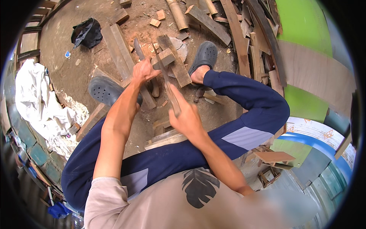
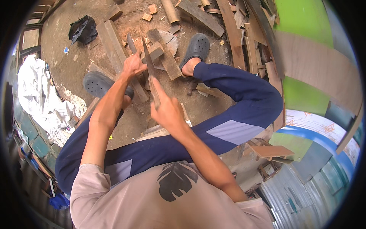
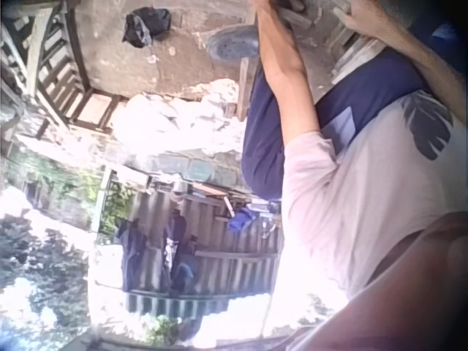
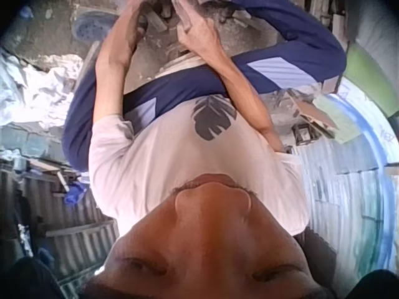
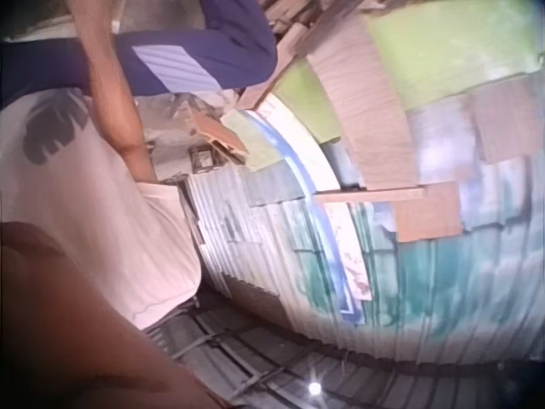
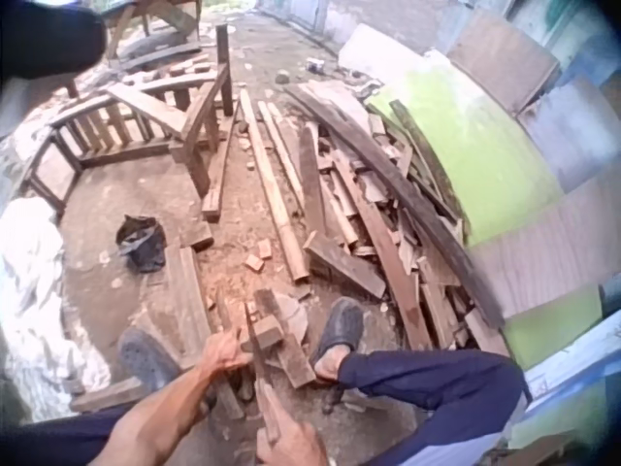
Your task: The person sits on the ground and uses a hand saw to cut a wooden plank into smaller pieces. They repeatedly position the wood and saw, then cut through the plank, creating multiple small wood segments.
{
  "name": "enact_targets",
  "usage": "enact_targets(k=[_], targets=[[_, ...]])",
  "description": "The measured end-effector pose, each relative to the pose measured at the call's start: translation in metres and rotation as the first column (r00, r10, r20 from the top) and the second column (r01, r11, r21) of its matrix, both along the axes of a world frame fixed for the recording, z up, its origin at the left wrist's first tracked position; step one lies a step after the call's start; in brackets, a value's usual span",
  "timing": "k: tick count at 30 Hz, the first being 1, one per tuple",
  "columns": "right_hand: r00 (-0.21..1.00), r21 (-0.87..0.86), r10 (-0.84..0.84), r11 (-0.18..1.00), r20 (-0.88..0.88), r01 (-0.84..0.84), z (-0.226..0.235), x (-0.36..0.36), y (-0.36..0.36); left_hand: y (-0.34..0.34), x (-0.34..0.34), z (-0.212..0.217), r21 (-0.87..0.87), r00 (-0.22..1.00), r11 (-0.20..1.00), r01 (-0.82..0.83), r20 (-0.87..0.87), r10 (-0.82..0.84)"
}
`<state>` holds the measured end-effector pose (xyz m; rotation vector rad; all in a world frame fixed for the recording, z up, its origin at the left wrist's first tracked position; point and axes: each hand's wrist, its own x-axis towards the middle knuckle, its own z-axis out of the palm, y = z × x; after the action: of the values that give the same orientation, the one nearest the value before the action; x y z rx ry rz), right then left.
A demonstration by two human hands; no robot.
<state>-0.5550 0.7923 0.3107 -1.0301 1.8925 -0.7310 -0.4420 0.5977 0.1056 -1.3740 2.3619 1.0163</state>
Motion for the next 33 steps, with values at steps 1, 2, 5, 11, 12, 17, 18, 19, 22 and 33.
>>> enact_targets(k=[1,2,5,11,12,17,18,19,22,33], targets=[[0.999,0.087,0.03,0.996,-0.03,-0.028,-0.019,-0.003,-0.024,-0.003,-0.001,-0.002,0.017,1.0,1.0,-0.01,-0.005,0.01],[0.998,0.115,0.035,0.993,-0.048,-0.029,-0.027,-0.006,-0.035,-0.001,-0.005,-0.002,0.043,1.0,0.999,-0.019,-0.015,0.02],[0.999,0.127,0.031,0.991,-0.025,-0.028,-0.026,-0.005,-0.035,-0.002,-0.006,0.001,0.028,0.995,0.998,0.049,0.085,-0.051],[0.999,-0.069,0.03,0.997,0.031,-0.027,0.016,-0.005,0.028,-0.005,0.0,0.015,0.009,0.997,1.0,0.007,0.073,-0.008],[0.999,-0.05,0.03,0.998,0.019,-0.029,0.004,-0.004,0.017,-0.002,0.002,0.01,0.001,0.998,1.0,0.024,0.056,-0.024],[1.0,0.153,0.012,0.988,0.013,-0.014,-0.031,-0.01,-0.04,0.004,-0.007,0.002,0.038,0.998,0.999,0.038,0.04,-0.04],[0.999,0.125,-0.006,0.992,0.038,0.001,-0.007,-0.006,-0.009,0.006,-0.004,0.009,0.023,0.999,0.999,0.031,0.044,-0.032],[0.999,0.014,0.015,1.0,0.03,-0.015,0.018,-0.004,0.022,0.0,-0.001,0.013,-0.003,0.998,1.0,0.023,0.05,-0.022],[1.0,-0.121,0.03,0.992,0.009,-0.029,0.033,-0.005,0.04,-0.005,0.004,0.011,0.022,0.996,1.0,0.02,0.089,-0.022],[0.999,-0.069,-0.024,0.997,0.046,0.027,0.025,-0.009,0.035,-0.002,-0.001,0.01,0.031,0.997,0.999,0.02,0.074,-0.022]])
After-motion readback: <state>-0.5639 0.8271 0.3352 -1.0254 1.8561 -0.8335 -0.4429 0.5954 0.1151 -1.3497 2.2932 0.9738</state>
